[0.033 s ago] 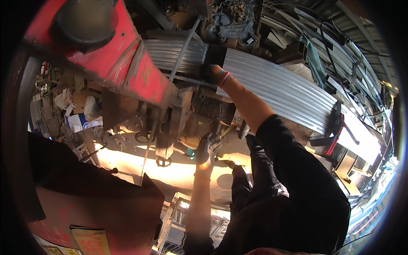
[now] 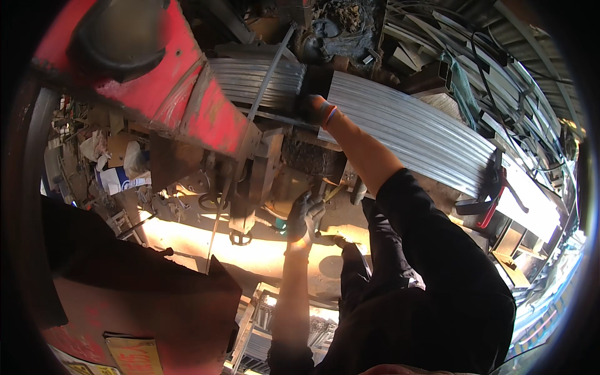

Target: The person puts on gloves and operates a red metal-cutting saw to cut multiple long metal rods into shorter pieces. The person repeatedly positions each rod, activates the saw, and stacks the cut pieces on the floor.

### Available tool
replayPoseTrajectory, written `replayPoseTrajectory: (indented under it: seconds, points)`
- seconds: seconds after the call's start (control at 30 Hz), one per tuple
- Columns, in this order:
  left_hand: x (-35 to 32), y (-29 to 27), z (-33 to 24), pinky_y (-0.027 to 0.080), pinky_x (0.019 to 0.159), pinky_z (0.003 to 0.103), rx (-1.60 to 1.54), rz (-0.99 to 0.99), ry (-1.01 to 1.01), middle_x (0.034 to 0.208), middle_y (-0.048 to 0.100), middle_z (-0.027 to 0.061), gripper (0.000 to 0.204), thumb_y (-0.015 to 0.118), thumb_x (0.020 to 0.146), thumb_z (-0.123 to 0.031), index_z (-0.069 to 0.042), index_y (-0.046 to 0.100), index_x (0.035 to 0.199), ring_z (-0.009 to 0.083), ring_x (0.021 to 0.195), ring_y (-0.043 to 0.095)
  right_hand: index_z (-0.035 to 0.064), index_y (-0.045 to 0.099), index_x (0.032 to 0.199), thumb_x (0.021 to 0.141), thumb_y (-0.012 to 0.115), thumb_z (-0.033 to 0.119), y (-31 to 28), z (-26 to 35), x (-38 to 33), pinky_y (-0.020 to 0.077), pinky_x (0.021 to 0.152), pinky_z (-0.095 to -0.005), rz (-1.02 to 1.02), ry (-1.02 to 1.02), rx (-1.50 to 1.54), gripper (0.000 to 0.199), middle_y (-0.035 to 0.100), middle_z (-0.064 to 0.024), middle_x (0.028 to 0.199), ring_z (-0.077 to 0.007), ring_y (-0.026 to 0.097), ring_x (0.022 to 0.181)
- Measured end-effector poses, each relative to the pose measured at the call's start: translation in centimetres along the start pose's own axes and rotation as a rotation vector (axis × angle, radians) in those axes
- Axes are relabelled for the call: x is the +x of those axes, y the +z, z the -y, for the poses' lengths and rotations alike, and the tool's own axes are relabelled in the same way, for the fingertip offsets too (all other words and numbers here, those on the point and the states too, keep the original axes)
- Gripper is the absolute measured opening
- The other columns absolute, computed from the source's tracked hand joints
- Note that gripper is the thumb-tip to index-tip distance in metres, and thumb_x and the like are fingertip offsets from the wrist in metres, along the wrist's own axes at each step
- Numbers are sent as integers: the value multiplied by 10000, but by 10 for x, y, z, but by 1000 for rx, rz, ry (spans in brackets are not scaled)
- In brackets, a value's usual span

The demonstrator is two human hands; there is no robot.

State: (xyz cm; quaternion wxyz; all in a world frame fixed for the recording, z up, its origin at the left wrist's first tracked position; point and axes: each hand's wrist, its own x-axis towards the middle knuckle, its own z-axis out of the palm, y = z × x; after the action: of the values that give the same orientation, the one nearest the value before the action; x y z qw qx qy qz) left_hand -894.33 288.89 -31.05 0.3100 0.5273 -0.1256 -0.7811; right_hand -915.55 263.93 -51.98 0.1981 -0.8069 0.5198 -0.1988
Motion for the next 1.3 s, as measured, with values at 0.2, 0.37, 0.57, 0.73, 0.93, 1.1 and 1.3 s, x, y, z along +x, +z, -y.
replayPoseTrajectory:
  seconds: [0.2, 0.37, 0.57, 0.73, 0.93, 1.1, 1.3]
  points:
    - [76, 14, -42, 353, 1191, 509, 54, -11, 54, 1427, 533, 181, 588, 510, 1070, -455, -5, 440, 1442, 343, 1352, 499, 76, 725, 1006, 939, 604, 130, -6, -2, 5, 568, 723, -382, -7, -75, -57, 148, 721, -130, 930, -315, 695, 859]
    - [157, 27, -70, 305, 1222, 490, 68, -95, 199, 1572, 415, 197, 665, 516, 1058, -508, -25, 408, 1501, 342, 1481, 368, 50, 691, 1047, 963, 592, 139, -36, 15, 1, 560, 711, -371, -25, 120, 455, 157, 707, -139, 919, -300, 683, 840]
    - [232, 51, -85, 201, 1253, 424, -63, -244, 120, 1619, 353, 153, 769, 512, 1039, -570, -76, 311, 1592, 290, 1530, 281, 98, 748, 991, 911, 572, 151, -57, 31, -3, 583, 786, -395, -59, 67, 119, 201, 722, -115, 983, -319, 712, 920]
    - [281, 57, -91, 252, 1227, 422, -195, -296, 114, 1562, 448, 108, 757, 576, 1014, -536, -95, 346, 1584, 266, 1476, 377, 143, 758, 1037, 920, 620, 245, -53, 23, -5, 574, 769, -398, -69, 52, 211, 207, 724, -125, 986, -345, 704, 894]
    - [305, 43, -89, 302, 1181, 390, 19, -231, 113, 1571, 459, 81, 690, 528, 1010, -555, -152, 417, 1560, 226, 1426, 436, 79, 764, 970, 862, 705, 138, -49, 20, -21, 558, 723, -383, -104, 64, 403, 136, 738, -152, 926, -361, 694, 838]
    - [293, 46, -91, 339, 1132, 421, 88, -401, 89, 1537, 498, 18, 641, 542, 999, -529, -168, 473, 1524, 216, 1356, 482, 166, 771, 979, 879, 658, 238, -31, 27, -20, 565, 728, -397, -123, 180, 36, 168, 739, -105, 915, -327, 700, 807]
    - [283, 47, -96, 394, 1058, 453, 86, -366, 28, 1445, 545, 8, 539, 558, 992, -442, -169, 518, 1454, 221, 1205, 549, 135, 791, 939, 862, 657, 184, -23, 30, -11, 565, 758, -377, -155, 164, -92, 162, 746, -107, 922, -314, 712, 889]
